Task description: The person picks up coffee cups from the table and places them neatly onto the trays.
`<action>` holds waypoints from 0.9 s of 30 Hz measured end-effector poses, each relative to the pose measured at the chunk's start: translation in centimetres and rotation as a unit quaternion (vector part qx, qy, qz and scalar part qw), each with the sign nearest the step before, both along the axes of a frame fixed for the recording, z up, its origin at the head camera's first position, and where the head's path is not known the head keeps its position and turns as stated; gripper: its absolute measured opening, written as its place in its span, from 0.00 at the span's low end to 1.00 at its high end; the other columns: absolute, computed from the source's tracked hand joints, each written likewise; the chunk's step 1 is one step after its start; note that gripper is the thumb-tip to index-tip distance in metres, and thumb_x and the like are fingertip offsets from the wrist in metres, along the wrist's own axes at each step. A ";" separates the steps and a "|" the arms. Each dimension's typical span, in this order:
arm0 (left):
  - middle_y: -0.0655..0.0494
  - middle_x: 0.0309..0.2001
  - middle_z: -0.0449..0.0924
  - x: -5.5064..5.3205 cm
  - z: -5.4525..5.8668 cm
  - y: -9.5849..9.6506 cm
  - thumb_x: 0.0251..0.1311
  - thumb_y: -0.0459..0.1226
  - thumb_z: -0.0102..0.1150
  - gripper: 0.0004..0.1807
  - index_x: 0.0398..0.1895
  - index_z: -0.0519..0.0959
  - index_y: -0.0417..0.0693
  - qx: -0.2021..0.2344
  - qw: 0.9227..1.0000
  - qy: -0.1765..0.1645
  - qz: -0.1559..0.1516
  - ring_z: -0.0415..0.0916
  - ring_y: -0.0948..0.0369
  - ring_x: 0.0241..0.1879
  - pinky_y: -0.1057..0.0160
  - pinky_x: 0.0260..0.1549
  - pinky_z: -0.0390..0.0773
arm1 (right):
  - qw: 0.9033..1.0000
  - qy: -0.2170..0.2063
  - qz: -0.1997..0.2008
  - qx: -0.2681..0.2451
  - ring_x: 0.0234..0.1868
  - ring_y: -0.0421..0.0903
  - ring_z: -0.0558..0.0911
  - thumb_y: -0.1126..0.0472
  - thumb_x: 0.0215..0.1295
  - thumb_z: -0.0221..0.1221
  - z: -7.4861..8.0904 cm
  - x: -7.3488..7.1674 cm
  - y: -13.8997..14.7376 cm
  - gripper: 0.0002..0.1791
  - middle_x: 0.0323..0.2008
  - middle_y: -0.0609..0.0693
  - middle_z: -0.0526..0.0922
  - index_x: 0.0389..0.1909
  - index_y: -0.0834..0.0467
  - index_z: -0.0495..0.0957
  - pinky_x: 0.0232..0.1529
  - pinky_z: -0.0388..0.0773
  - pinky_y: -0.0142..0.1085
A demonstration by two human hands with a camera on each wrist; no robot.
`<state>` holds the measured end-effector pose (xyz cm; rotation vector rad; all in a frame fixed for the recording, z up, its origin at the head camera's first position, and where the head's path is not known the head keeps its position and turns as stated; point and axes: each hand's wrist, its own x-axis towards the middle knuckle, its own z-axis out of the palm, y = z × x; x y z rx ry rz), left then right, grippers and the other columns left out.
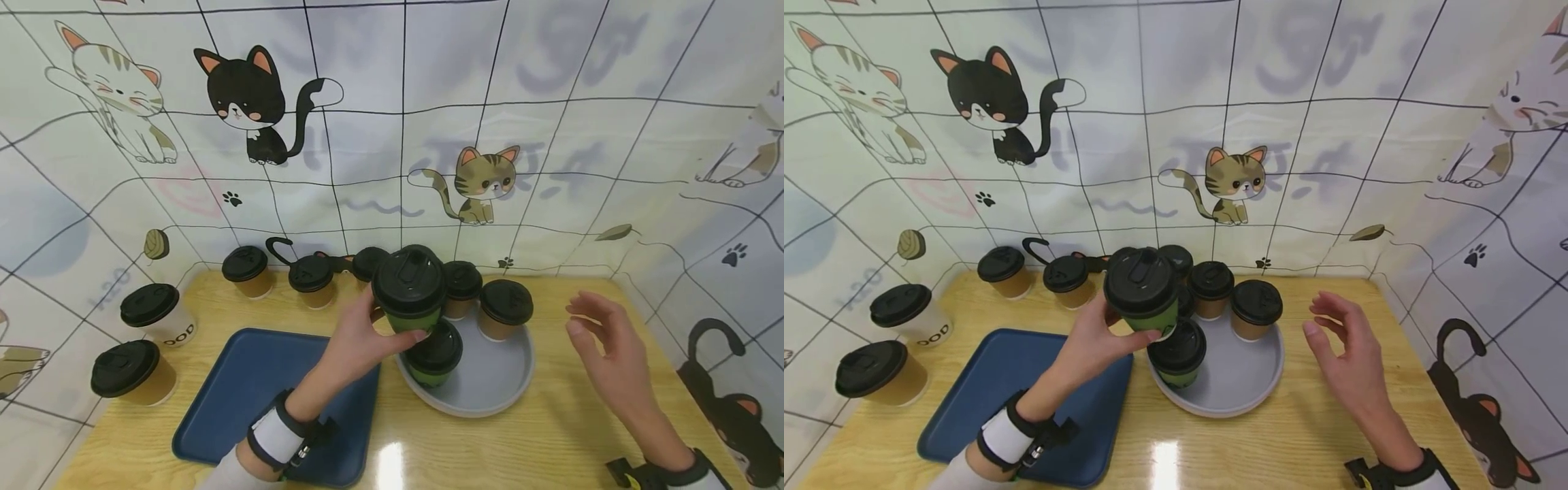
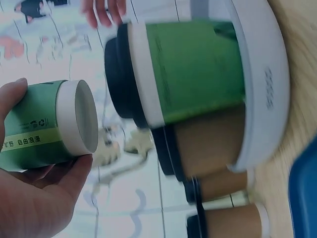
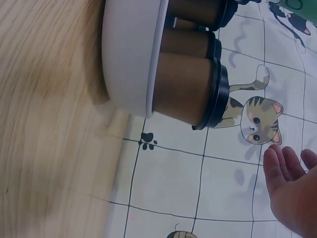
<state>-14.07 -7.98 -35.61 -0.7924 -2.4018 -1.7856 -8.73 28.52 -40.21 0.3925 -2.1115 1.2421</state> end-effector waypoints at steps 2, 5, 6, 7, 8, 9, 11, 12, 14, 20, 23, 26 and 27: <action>0.60 0.62 0.80 0.5 0.2 0.8 0.49 0.35 0.81 0.42 0.70 0.72 0.56 -0.001 1.000 0.006 -0.024 0.77 0.59 0.62 0.51 0.59 0.78 | 1.000 -0.003 -0.007 -0.002 0.57 0.36 0.78 0.81 0.66 0.57 -0.2 -0.1 0.4 0.28 0.58 0.46 0.78 0.68 0.71 0.69 0.57 0.72 0.21; 0.62 0.60 0.81 1.4 0.5 2.0 0.48 0.34 0.82 0.42 0.69 0.73 0.55 -0.002 0.998 0.012 -0.065 0.79 0.61 0.58 0.54 0.56 0.80 | 1.000 -0.014 -0.025 -0.005 0.57 0.34 0.78 0.80 0.67 0.57 -0.3 -0.1 1.0 0.27 0.57 0.43 0.78 0.68 0.72 0.68 0.56 0.72 0.20; 0.62 0.59 0.82 1.8 0.6 2.3 0.47 0.34 0.82 0.42 0.68 0.74 0.55 -0.005 0.997 0.014 -0.075 0.79 0.62 0.57 0.55 0.54 0.81 | 0.999 -0.021 -0.034 -0.006 0.57 0.34 0.78 0.79 0.68 0.58 -0.4 0.0 1.2 0.27 0.57 0.42 0.78 0.68 0.72 0.69 0.56 0.71 0.19; 0.62 0.59 0.82 2.1 0.6 2.7 0.47 0.35 0.83 0.42 0.68 0.74 0.55 -0.008 0.996 0.013 -0.085 0.80 0.63 0.56 0.56 0.53 0.81 | 0.999 -0.028 -0.043 -0.007 0.57 0.33 0.78 0.79 0.68 0.58 -0.4 0.0 1.4 0.27 0.57 0.41 0.78 0.68 0.71 0.69 0.56 0.71 0.19; 0.63 0.59 0.81 2.5 0.6 3.1 0.46 0.36 0.83 0.42 0.68 0.74 0.56 -0.012 0.995 0.009 -0.095 0.80 0.63 0.56 0.57 0.53 0.81 | 0.998 -0.036 -0.052 -0.009 0.56 0.33 0.78 0.78 0.68 0.58 -0.5 0.1 1.6 0.27 0.57 0.40 0.78 0.68 0.71 0.69 0.56 0.71 0.18; 0.64 0.60 0.81 2.9 0.6 3.4 0.46 0.37 0.83 0.42 0.67 0.74 0.57 -0.017 0.995 0.005 -0.103 0.79 0.64 0.56 0.58 0.54 0.80 | 0.997 -0.044 -0.062 -0.008 0.56 0.32 0.78 0.77 0.69 0.58 -0.5 0.2 1.8 0.27 0.57 0.39 0.77 0.69 0.70 0.69 0.56 0.70 0.18; 0.67 0.60 0.80 3.7 0.4 4.1 0.45 0.39 0.84 0.43 0.68 0.74 0.61 -0.031 0.992 -0.006 -0.119 0.78 0.66 0.58 0.60 0.56 0.79 | 0.995 -0.060 -0.082 -0.008 0.56 0.30 0.77 0.76 0.70 0.58 -0.6 0.4 2.1 0.27 0.57 0.37 0.77 0.69 0.68 0.69 0.55 0.69 0.17; 0.68 0.60 0.80 4.1 0.3 4.4 0.45 0.41 0.84 0.44 0.68 0.73 0.62 -0.042 0.991 -0.008 -0.125 0.77 0.67 0.59 0.60 0.57 0.78 | 0.994 -0.066 -0.089 -0.008 0.56 0.30 0.77 0.75 0.71 0.58 -0.6 0.5 2.2 0.26 0.56 0.36 0.77 0.69 0.68 0.69 0.55 0.69 0.17; 0.69 0.60 0.78 4.9 -0.2 5.1 0.46 0.42 0.84 0.45 0.69 0.71 0.64 -0.058 0.987 -0.018 -0.150 0.75 0.69 0.61 0.62 0.60 0.76 | 0.992 -0.075 -0.099 -0.007 0.56 0.29 0.77 0.74 0.71 0.58 -0.6 0.7 2.5 0.26 0.56 0.35 0.76 0.69 0.68 0.69 0.55 0.69 0.16; 0.69 0.61 0.74 6.8 -2.9 6.9 0.51 0.46 0.81 0.45 0.72 0.67 0.59 -0.129 0.964 -0.003 -0.232 0.72 0.74 0.61 0.70 0.58 0.73 | 0.990 -0.086 -0.112 -0.004 0.56 0.28 0.76 0.73 0.72 0.58 -1.0 1.1 3.3 0.26 0.55 0.35 0.76 0.69 0.66 0.69 0.55 0.69 0.16; 0.71 0.61 0.74 7.3 -4.4 7.7 0.53 0.48 0.80 0.43 0.71 0.68 0.59 -0.154 0.955 -0.013 -0.253 0.71 0.75 0.60 0.70 0.57 0.73 | 0.989 -0.090 -0.118 -0.001 0.55 0.28 0.76 0.73 0.73 0.58 -1.4 1.1 3.7 0.26 0.55 0.34 0.76 0.70 0.67 0.69 0.55 0.68 0.16; 0.73 0.60 0.73 7.6 -5.9 8.2 0.53 0.48 0.80 0.42 0.70 0.68 0.61 -0.147 0.948 -0.053 -0.276 0.70 0.75 0.59 0.68 0.59 0.72 | 0.988 -0.094 -0.124 0.005 0.56 0.27 0.75 0.71 0.74 0.58 -1.5 1.2 3.9 0.26 0.55 0.33 0.75 0.70 0.67 0.68 0.55 0.68 0.15; 0.73 0.60 0.73 7.7 -6.4 8.4 0.53 0.47 0.80 0.42 0.70 0.68 0.61 -0.147 0.946 -0.057 -0.282 0.70 0.76 0.59 0.69 0.59 0.72 | 0.987 -0.095 -0.126 0.007 0.56 0.27 0.75 0.71 0.74 0.58 -1.5 1.3 4.0 0.26 0.55 0.33 0.75 0.70 0.66 0.68 0.55 0.68 0.15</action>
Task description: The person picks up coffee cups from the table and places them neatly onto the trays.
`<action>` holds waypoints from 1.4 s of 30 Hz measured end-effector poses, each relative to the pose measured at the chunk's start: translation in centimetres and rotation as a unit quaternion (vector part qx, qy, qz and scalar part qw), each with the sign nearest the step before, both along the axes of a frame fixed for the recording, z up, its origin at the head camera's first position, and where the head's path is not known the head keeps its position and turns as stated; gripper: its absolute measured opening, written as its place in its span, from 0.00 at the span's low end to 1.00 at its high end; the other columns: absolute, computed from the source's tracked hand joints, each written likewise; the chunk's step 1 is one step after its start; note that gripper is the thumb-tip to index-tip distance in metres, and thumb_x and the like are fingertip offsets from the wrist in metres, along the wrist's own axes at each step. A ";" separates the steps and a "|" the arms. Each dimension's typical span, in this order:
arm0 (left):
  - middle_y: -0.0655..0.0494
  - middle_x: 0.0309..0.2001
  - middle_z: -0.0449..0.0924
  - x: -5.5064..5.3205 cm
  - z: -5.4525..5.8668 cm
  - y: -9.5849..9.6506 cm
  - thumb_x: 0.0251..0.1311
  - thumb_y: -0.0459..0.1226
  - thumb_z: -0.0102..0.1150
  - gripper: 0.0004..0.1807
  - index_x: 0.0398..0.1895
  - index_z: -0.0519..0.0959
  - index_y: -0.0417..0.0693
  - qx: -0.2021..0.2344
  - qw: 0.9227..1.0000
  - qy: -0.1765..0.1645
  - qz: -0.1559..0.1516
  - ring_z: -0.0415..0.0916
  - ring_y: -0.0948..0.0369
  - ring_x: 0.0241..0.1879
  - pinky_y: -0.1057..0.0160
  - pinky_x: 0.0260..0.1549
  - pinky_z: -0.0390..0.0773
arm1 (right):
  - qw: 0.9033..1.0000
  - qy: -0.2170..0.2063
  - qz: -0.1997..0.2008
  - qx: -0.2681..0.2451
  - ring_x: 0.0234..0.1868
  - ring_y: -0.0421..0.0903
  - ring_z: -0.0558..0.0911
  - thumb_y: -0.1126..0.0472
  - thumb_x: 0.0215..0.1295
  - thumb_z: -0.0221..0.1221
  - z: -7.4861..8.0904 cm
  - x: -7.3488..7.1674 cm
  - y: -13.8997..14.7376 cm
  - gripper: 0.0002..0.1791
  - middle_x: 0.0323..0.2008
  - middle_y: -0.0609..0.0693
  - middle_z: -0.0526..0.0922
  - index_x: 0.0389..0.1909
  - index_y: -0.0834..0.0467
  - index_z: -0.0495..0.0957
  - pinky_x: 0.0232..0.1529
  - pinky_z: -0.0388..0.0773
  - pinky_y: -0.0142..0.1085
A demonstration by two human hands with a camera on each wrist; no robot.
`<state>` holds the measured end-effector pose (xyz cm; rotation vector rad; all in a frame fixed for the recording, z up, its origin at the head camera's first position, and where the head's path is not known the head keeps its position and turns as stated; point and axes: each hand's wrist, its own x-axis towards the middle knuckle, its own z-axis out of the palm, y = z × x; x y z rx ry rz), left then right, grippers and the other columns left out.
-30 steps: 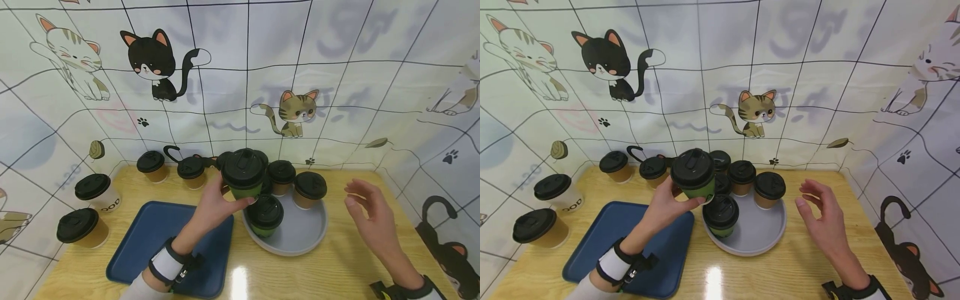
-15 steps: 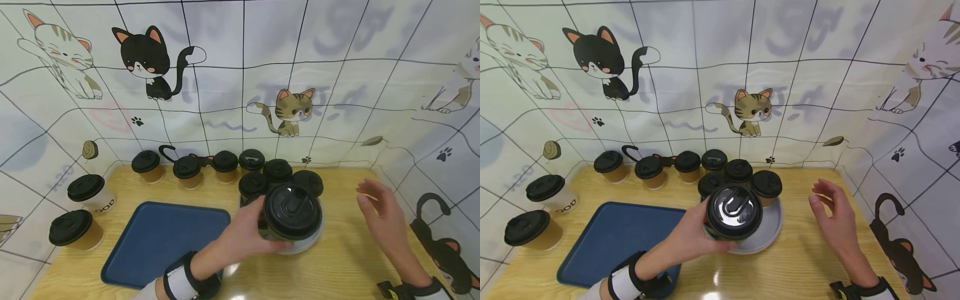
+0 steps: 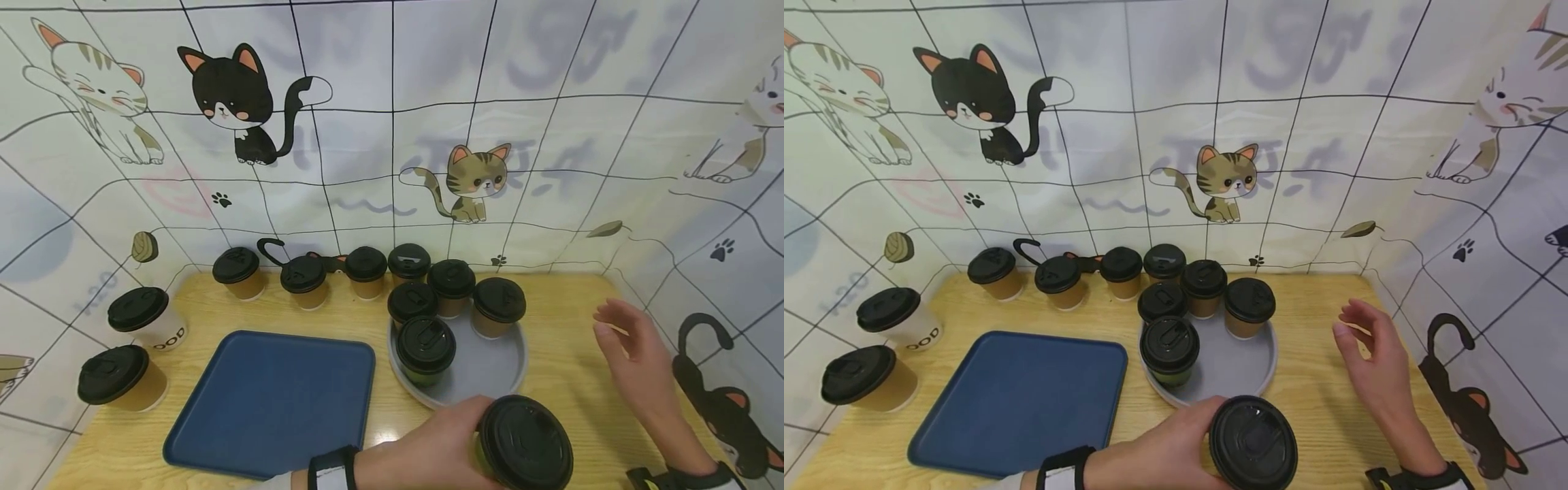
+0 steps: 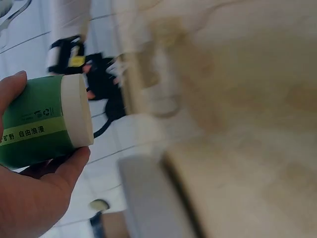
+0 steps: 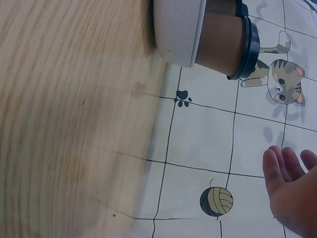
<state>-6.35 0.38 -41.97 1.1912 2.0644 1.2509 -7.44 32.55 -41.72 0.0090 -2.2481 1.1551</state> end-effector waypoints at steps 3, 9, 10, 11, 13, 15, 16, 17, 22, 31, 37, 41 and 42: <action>0.73 0.59 0.73 0.1 -1.3 0.5 0.54 0.48 0.79 0.42 0.70 0.67 0.62 -0.011 1.000 0.009 -0.017 0.70 0.76 0.58 0.70 0.58 0.71 | 1.000 -0.002 -0.006 0.005 0.56 0.26 0.75 0.70 0.74 0.58 -0.1 0.2 0.3 0.26 0.55 0.32 0.75 0.70 0.66 0.68 0.55 0.67 0.14; 0.70 0.63 0.72 0.2 -3.3 0.8 0.55 0.51 0.78 0.47 0.75 0.61 0.62 -0.021 0.997 0.070 -0.023 0.68 0.75 0.61 0.71 0.59 0.70 | 1.000 -0.004 -0.007 0.013 0.56 0.24 0.74 0.71 0.74 0.59 -0.6 0.6 0.8 0.26 0.54 0.31 0.74 0.70 0.68 0.68 0.55 0.66 0.14; 0.70 0.63 0.72 0.2 -3.5 0.7 0.56 0.50 0.78 0.47 0.75 0.60 0.62 -0.019 0.997 0.073 -0.022 0.68 0.75 0.62 0.71 0.60 0.70 | 1.000 -0.005 -0.007 0.015 0.55 0.24 0.74 0.71 0.74 0.59 -0.6 0.7 0.8 0.26 0.54 0.31 0.74 0.70 0.68 0.68 0.55 0.66 0.14; 0.69 0.64 0.72 0.1 -3.7 0.7 0.56 0.50 0.78 0.48 0.76 0.60 0.61 -0.016 0.997 0.074 -0.022 0.68 0.74 0.62 0.71 0.60 0.70 | 1.000 -0.008 -0.007 0.016 0.55 0.24 0.74 0.70 0.74 0.59 -0.7 0.8 0.9 0.26 0.54 0.31 0.74 0.70 0.68 0.68 0.54 0.66 0.14; 0.68 0.64 0.72 0.1 -4.1 0.6 0.56 0.49 0.78 0.48 0.76 0.60 0.60 -0.012 0.997 0.073 -0.022 0.68 0.74 0.62 0.70 0.60 0.70 | 1.000 -0.013 -0.007 0.017 0.55 0.23 0.74 0.70 0.74 0.59 -0.8 0.9 1.0 0.25 0.54 0.30 0.74 0.70 0.68 0.68 0.54 0.66 0.14; 0.68 0.64 0.72 0.0 -4.3 0.5 0.56 0.47 0.78 0.47 0.76 0.60 0.59 -0.008 0.997 0.074 -0.025 0.68 0.74 0.62 0.70 0.61 0.70 | 1.000 -0.019 -0.007 0.020 0.55 0.23 0.74 0.69 0.75 0.58 -0.9 1.0 1.0 0.25 0.54 0.29 0.74 0.70 0.67 0.68 0.54 0.66 0.13; 0.68 0.64 0.72 -0.1 -4.4 0.5 0.56 0.47 0.78 0.47 0.76 0.61 0.60 -0.005 0.997 0.070 -0.028 0.68 0.75 0.62 0.70 0.61 0.70 | 1.000 -0.022 -0.006 0.019 0.55 0.23 0.74 0.69 0.75 0.58 -1.0 1.1 1.0 0.25 0.54 0.29 0.74 0.70 0.67 0.68 0.54 0.66 0.14; 0.68 0.64 0.72 -0.1 -4.5 0.5 0.56 0.46 0.78 0.47 0.75 0.61 0.59 -0.005 0.997 0.071 -0.029 0.68 0.75 0.62 0.70 0.61 0.70 | 0.999 -0.025 -0.004 0.019 0.55 0.23 0.73 0.69 0.75 0.58 -1.0 1.1 1.0 0.26 0.54 0.29 0.74 0.70 0.67 0.67 0.54 0.67 0.14; 0.68 0.64 0.72 -0.3 -4.6 0.5 0.56 0.45 0.79 0.46 0.75 0.62 0.60 0.007 0.997 0.066 -0.039 0.68 0.75 0.63 0.70 0.62 0.69 | 0.999 -0.037 0.011 0.026 0.55 0.22 0.73 0.68 0.75 0.58 -1.4 1.4 0.8 0.25 0.54 0.29 0.74 0.70 0.68 0.67 0.54 0.67 0.13; 0.68 0.71 0.68 -0.7 -3.2 -3.1 0.61 0.50 0.73 0.46 0.80 0.60 0.64 -0.061 0.996 -0.052 -0.029 0.66 0.70 0.68 0.66 0.63 0.70 | 0.975 -0.069 0.211 0.026 0.60 0.29 0.76 0.80 0.73 0.50 -2.7 2.6 1.3 0.24 0.61 0.38 0.79 0.68 0.70 0.68 0.56 0.71 0.19; 0.60 0.62 0.80 -1.8 -1.7 -7.5 0.69 0.37 0.64 0.24 0.67 0.77 0.46 -0.048 0.998 -0.030 -0.034 0.77 0.68 0.59 0.69 0.55 0.77 | 0.922 -0.115 0.370 0.005 0.68 0.34 0.73 0.84 0.69 0.47 -3.6 3.8 0.7 0.30 0.68 0.49 0.75 0.72 0.68 0.65 0.63 0.72 0.27; 0.53 0.54 0.85 -2.8 -1.0 -9.8 0.69 0.31 0.60 0.14 0.56 0.83 0.42 0.012 1.000 -0.013 0.022 0.83 0.63 0.53 0.67 0.52 0.80 | 0.913 -0.167 0.371 0.027 0.68 0.33 0.72 0.77 0.70 0.56 -3.8 4.7 -0.1 0.33 0.70 0.48 0.74 0.75 0.59 0.65 0.61 0.75 0.31; 0.52 0.52 0.86 -3.1 -0.9 -10.3 0.69 0.30 0.60 0.13 0.54 0.84 0.43 0.025 0.999 -0.016 0.045 0.83 0.62 0.51 0.66 0.51 0.81 | 0.908 -0.191 0.371 0.029 0.68 0.32 0.72 0.75 0.70 0.58 -3.7 4.8 -0.3 0.34 0.70 0.47 0.74 0.75 0.57 0.65 0.61 0.76 0.32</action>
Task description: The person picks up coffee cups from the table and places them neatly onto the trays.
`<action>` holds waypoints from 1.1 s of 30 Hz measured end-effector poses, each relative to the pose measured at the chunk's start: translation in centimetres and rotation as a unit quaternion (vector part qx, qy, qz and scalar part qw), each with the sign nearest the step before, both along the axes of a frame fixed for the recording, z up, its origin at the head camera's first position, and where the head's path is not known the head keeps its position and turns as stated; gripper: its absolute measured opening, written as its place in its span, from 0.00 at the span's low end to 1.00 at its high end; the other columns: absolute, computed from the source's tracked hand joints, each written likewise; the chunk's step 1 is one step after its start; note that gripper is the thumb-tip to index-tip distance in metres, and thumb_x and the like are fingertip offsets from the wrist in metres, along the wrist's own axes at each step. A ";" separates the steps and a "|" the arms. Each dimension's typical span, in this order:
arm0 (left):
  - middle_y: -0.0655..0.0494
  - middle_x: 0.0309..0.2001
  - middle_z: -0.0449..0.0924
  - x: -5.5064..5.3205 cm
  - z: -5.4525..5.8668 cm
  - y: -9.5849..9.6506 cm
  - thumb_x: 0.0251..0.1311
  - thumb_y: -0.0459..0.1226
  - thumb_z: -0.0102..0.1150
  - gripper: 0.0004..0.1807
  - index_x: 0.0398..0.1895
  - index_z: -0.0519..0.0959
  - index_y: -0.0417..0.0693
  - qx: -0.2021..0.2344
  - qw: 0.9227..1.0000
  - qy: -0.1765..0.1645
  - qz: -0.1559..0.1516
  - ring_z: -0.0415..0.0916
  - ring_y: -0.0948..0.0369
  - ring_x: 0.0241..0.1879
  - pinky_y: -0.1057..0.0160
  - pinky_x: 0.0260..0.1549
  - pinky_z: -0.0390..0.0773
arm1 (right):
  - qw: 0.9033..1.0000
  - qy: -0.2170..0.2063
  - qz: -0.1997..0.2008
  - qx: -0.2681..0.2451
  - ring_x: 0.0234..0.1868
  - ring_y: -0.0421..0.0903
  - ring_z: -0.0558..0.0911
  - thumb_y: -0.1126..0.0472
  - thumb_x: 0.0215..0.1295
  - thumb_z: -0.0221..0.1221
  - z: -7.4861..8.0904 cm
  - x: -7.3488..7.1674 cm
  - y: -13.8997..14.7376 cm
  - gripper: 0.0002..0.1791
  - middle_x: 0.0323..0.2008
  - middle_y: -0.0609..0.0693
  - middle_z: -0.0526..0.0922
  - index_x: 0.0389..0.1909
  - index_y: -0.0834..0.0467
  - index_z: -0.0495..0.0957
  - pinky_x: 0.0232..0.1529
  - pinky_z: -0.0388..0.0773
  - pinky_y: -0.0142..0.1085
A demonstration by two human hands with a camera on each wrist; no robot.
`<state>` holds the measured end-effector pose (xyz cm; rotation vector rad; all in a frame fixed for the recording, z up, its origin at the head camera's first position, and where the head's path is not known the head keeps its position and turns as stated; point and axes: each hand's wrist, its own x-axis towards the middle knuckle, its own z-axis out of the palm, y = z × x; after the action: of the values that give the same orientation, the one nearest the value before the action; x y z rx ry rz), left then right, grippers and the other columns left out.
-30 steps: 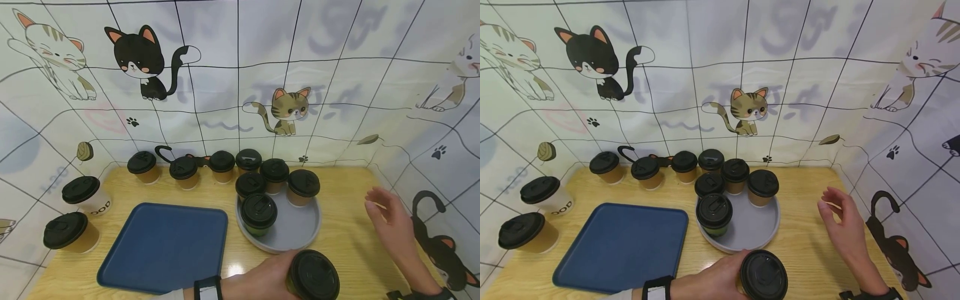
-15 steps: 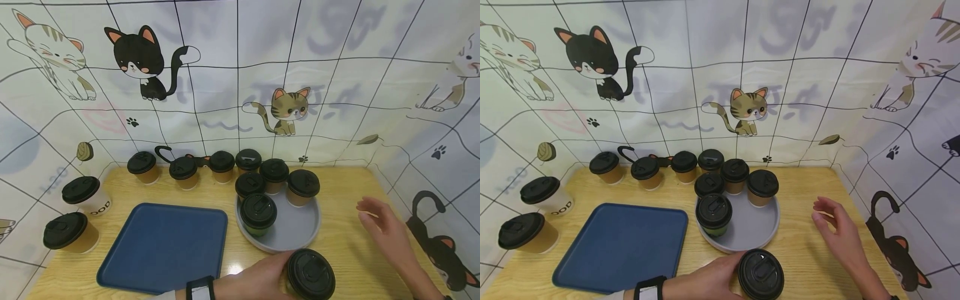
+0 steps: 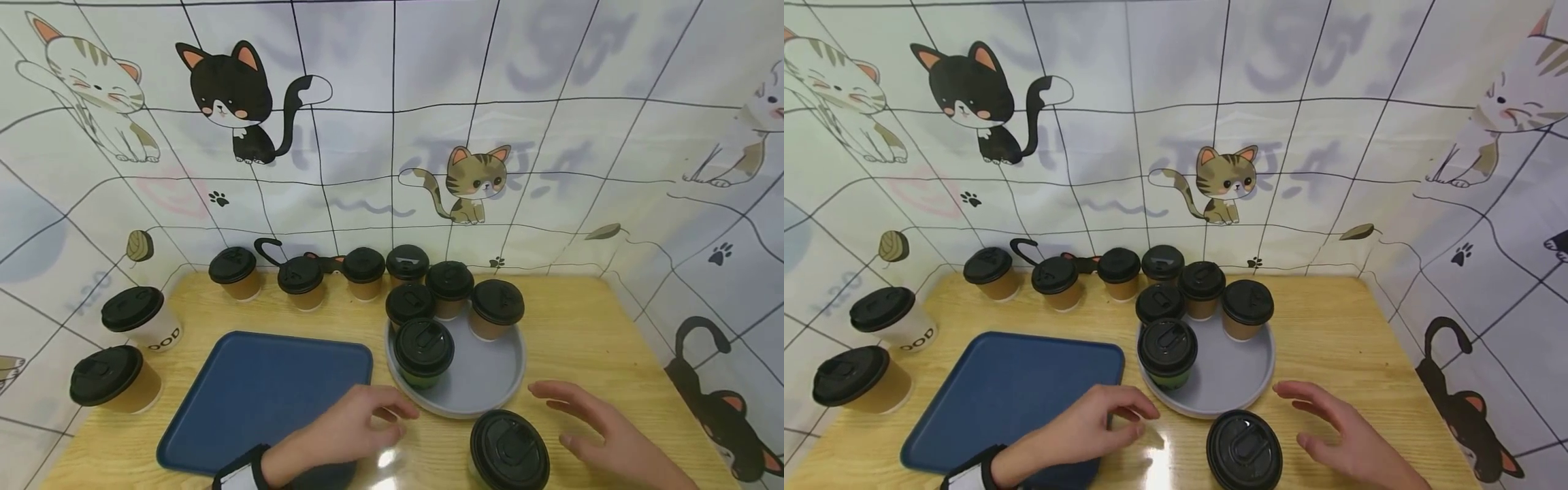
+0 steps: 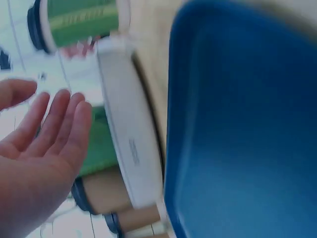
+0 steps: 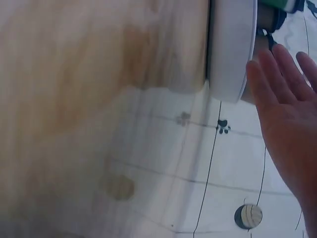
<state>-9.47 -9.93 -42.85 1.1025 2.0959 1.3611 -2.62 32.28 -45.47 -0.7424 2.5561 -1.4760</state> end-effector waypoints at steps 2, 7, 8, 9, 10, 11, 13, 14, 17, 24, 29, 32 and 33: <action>0.49 0.49 0.86 -0.7 0.2 -0.8 0.69 0.30 0.59 0.12 0.52 0.85 0.44 0.019 0.998 0.000 0.055 0.85 0.59 0.47 0.63 0.48 0.83 | 0.998 -0.054 0.002 0.019 0.68 0.30 0.71 0.70 0.69 0.63 0.0 0.3 -0.3 0.37 0.71 0.48 0.73 0.77 0.53 0.64 0.60 0.75 0.32; 0.50 0.46 0.87 -2.7 0.5 -2.3 0.71 0.30 0.60 0.09 0.49 0.85 0.46 0.047 0.981 0.010 0.190 0.85 0.53 0.46 0.61 0.46 0.83 | 0.974 -0.218 -0.006 0.061 0.72 0.38 0.66 0.60 0.64 0.69 0.1 0.5 -1.4 0.45 0.75 0.48 0.66 0.79 0.39 0.60 0.64 0.71 0.42; 0.51 0.46 0.87 -3.1 0.5 -2.4 0.71 0.30 0.60 0.09 0.50 0.84 0.46 0.052 0.976 0.010 0.210 0.85 0.54 0.46 0.62 0.47 0.83 | 0.968 -0.244 -0.010 0.064 0.73 0.41 0.66 0.58 0.63 0.70 0.2 0.5 -1.7 0.46 0.76 0.48 0.65 0.79 0.37 0.59 0.66 0.70 0.46; 0.51 0.45 0.87 -3.4 0.5 -2.6 0.71 0.30 0.60 0.09 0.50 0.84 0.44 0.057 0.972 0.011 0.226 0.85 0.55 0.46 0.62 0.48 0.83 | 0.964 -0.256 -0.012 0.065 0.74 0.47 0.65 0.58 0.62 0.71 0.3 0.5 -2.0 0.47 0.76 0.48 0.64 0.79 0.37 0.59 0.67 0.68 0.52; 0.51 0.46 0.87 -3.8 0.4 -2.7 0.71 0.29 0.60 0.09 0.51 0.83 0.42 0.060 0.969 0.010 0.241 0.85 0.55 0.46 0.62 0.49 0.82 | 0.961 -0.270 -0.014 0.061 0.75 0.52 0.64 0.57 0.62 0.71 0.4 0.5 -2.4 0.48 0.77 0.49 0.64 0.79 0.37 0.58 0.67 0.66 0.58; 0.49 0.46 0.87 -4.1 0.3 -2.8 0.71 0.29 0.60 0.10 0.52 0.83 0.41 0.064 0.965 0.007 0.253 0.85 0.57 0.46 0.63 0.49 0.82 | 0.957 -0.284 -0.018 0.056 0.75 0.55 0.63 0.55 0.62 0.72 0.5 0.6 -2.7 0.48 0.77 0.48 0.63 0.79 0.36 0.57 0.67 0.63 0.64; 0.45 0.47 0.86 -4.7 0.1 -2.9 0.70 0.28 0.60 0.11 0.53 0.82 0.38 0.073 0.960 -0.009 0.270 0.84 0.54 0.47 0.64 0.49 0.81 | 0.954 -0.295 -0.020 0.047 0.75 0.60 0.62 0.53 0.62 0.73 0.6 0.6 -3.4 0.49 0.76 0.48 0.64 0.80 0.37 0.56 0.67 0.60 0.69; 0.43 0.47 0.85 -5.0 -0.1 -2.9 0.70 0.27 0.59 0.12 0.54 0.81 0.37 0.078 0.958 -0.018 0.276 0.84 0.52 0.47 0.64 0.49 0.81 | 0.954 -0.296 -0.021 0.047 0.75 0.60 0.62 0.53 0.62 0.73 0.6 0.5 -3.7 0.49 0.76 0.48 0.64 0.80 0.38 0.56 0.67 0.61 0.69; 0.37 0.50 0.83 -6.0 -0.8 -3.1 0.70 0.26 0.56 0.13 0.56 0.79 0.34 0.087 0.954 -0.047 0.284 0.83 0.46 0.49 0.65 0.47 0.82 | 0.955 -0.295 -0.016 0.044 0.73 0.57 0.64 0.54 0.60 0.75 0.5 0.4 -4.4 0.50 0.74 0.46 0.66 0.79 0.37 0.57 0.67 0.64 0.62; 0.39 0.53 0.82 -8.1 -2.4 -4.0 0.73 0.30 0.55 0.17 0.61 0.75 0.30 0.097 0.933 -0.135 0.321 0.83 0.49 0.52 0.56 0.52 0.83 | 0.957 -0.286 0.026 0.034 0.70 0.48 0.70 0.53 0.63 0.73 0.2 0.6 -6.1 0.48 0.71 0.41 0.69 0.79 0.34 0.56 0.62 0.67 0.30; 0.39 0.54 0.82 -8.5 -3.1 -4.5 0.73 0.30 0.54 0.18 0.62 0.75 0.30 0.093 0.925 -0.155 0.335 0.82 0.49 0.53 0.52 0.55 0.82 | 0.958 -0.282 0.035 0.048 0.67 0.48 0.72 0.50 0.67 0.69 0.3 0.8 -6.7 0.42 0.69 0.40 0.71 0.77 0.33 0.58 0.62 0.67 0.29; 0.38 0.54 0.82 -8.6 -3.3 -4.7 0.73 0.30 0.55 0.18 0.62 0.75 0.30 0.094 0.923 -0.156 0.338 0.82 0.49 0.53 0.51 0.55 0.81 | 0.956 -0.287 0.033 0.055 0.65 0.48 0.73 0.49 0.66 0.69 0.6 1.0 -6.7 0.40 0.67 0.41 0.73 0.75 0.33 0.61 0.61 0.68 0.30; 0.37 0.54 0.82 -8.5 -3.4 -4.7 0.73 0.30 0.55 0.17 0.61 0.76 0.30 0.095 0.923 -0.155 0.340 0.82 0.48 0.53 0.51 0.55 0.81 | 0.956 -0.286 0.033 0.055 0.64 0.49 0.74 0.49 0.66 0.70 0.8 0.9 -6.6 0.39 0.66 0.42 0.74 0.74 0.33 0.62 0.60 0.69 0.30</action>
<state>-18.01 -14.67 -46.24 0.1555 2.2153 1.9263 -1.67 25.67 -44.66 -0.3149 2.1237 -1.2774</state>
